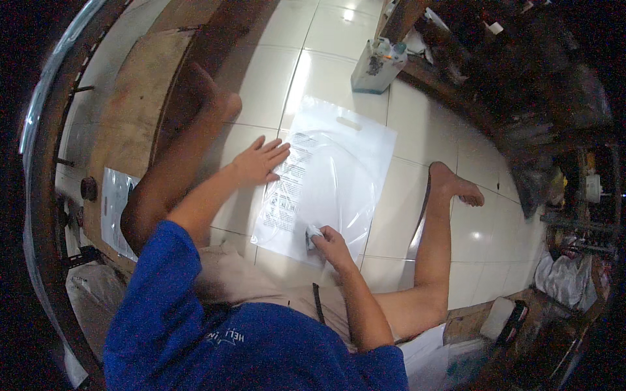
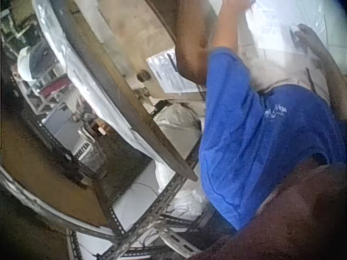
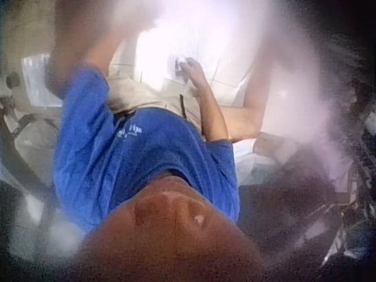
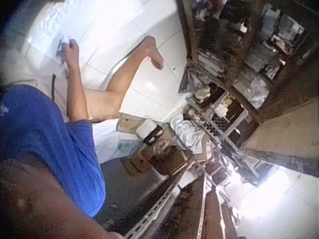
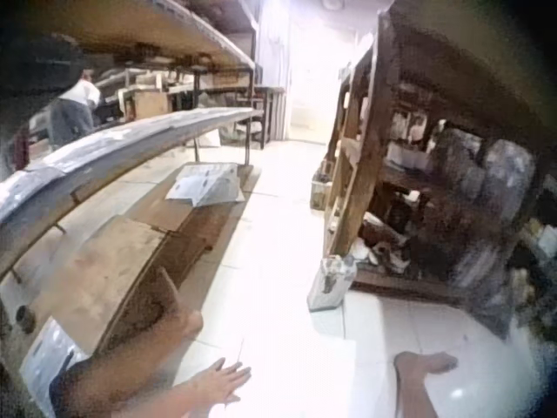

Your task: The person sits on the floor and cleans a large white plastic sheet by applying liquid from a bottle onto a cloth and wiping the surface. The person flips the sheet over to clean the other side and repeats the process.

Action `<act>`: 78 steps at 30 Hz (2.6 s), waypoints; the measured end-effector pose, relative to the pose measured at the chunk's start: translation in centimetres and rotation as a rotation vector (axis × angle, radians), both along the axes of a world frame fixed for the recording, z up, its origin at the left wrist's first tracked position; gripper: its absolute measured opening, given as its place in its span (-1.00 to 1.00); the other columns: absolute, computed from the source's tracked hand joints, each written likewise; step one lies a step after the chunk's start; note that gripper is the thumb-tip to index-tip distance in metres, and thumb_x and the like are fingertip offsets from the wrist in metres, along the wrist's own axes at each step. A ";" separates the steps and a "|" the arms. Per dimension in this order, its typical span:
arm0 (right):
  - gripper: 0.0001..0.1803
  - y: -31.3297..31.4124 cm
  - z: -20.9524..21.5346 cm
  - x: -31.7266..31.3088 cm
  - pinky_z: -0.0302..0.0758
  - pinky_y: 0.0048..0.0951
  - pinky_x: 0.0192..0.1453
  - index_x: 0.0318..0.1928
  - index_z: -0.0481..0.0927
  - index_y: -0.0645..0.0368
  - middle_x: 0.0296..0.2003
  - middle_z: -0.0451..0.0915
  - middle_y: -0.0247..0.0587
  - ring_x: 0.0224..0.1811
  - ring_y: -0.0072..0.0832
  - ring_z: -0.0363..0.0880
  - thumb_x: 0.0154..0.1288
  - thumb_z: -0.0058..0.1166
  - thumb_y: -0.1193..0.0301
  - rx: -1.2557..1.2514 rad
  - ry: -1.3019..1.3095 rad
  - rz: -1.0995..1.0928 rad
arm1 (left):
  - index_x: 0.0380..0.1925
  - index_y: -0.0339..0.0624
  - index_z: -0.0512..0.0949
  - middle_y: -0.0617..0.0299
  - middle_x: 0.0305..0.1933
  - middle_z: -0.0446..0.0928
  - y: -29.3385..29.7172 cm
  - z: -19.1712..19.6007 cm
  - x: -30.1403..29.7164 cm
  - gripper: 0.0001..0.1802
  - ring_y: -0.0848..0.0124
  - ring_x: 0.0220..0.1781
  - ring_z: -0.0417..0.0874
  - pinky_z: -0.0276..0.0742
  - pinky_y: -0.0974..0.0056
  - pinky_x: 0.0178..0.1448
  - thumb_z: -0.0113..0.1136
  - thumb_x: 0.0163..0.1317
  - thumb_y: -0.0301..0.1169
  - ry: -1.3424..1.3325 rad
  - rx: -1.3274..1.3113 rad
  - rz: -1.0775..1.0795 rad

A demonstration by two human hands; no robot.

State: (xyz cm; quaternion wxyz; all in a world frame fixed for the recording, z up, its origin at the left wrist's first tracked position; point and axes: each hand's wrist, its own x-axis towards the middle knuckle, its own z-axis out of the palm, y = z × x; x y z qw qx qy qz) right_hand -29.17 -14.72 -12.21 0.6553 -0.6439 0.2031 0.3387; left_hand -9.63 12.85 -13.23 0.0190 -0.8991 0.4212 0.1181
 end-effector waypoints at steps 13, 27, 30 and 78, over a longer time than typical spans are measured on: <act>-0.84 1.0 1.1 0.0 0.39 -0.55 -0.22 -0.22 0.54 0.22 -0.39 0.55 -0.39 -0.35 -0.63 0.45 0.27 0.14 0.39 -0.116 -0.050 0.095 | 0.43 -0.30 0.09 -0.05 0.56 0.01 1.9 1.9 -3.1 0.02 0.07 0.60 -0.01 -0.06 -0.07 0.59 0.24 0.15 0.10 0.113 -0.216 -0.206; -0.85 1.0 -0.1 -0.4 0.37 -0.59 -0.17 -0.23 0.55 0.22 -0.37 0.54 -0.42 -0.31 -0.66 0.41 0.28 0.13 0.40 -0.229 -0.181 0.227 | 0.44 -0.38 0.05 -0.04 0.59 -0.06 3.3 3.4 -5.2 0.23 0.13 0.63 -0.11 -0.16 -0.13 0.60 0.31 -0.02 0.25 0.106 0.036 -0.026; -0.87 1.0 0.2 -0.4 0.36 -0.59 -0.15 -0.23 0.54 0.21 -0.37 0.53 -0.44 -0.32 -0.67 0.42 0.30 0.11 0.41 -0.099 -0.148 0.111 | 0.43 -0.41 0.03 -0.11 0.58 -0.07 3.2 2.6 -7.6 0.24 0.06 0.63 -0.12 -0.17 -0.13 0.60 0.33 -0.03 0.24 0.166 -0.123 -0.031; -0.62 -4.5 7.9 5.5 0.52 -0.29 0.21 0.20 0.42 0.20 -0.05 0.59 -0.29 0.00 -0.44 0.59 0.40 0.06 0.48 0.616 -0.324 -0.646 | 0.34 -0.45 0.24 -0.29 0.38 0.29 -12.4 8.1 8.6 -0.14 -0.10 0.44 0.29 0.19 0.12 0.51 0.29 0.20 -0.08 0.395 -0.803 0.468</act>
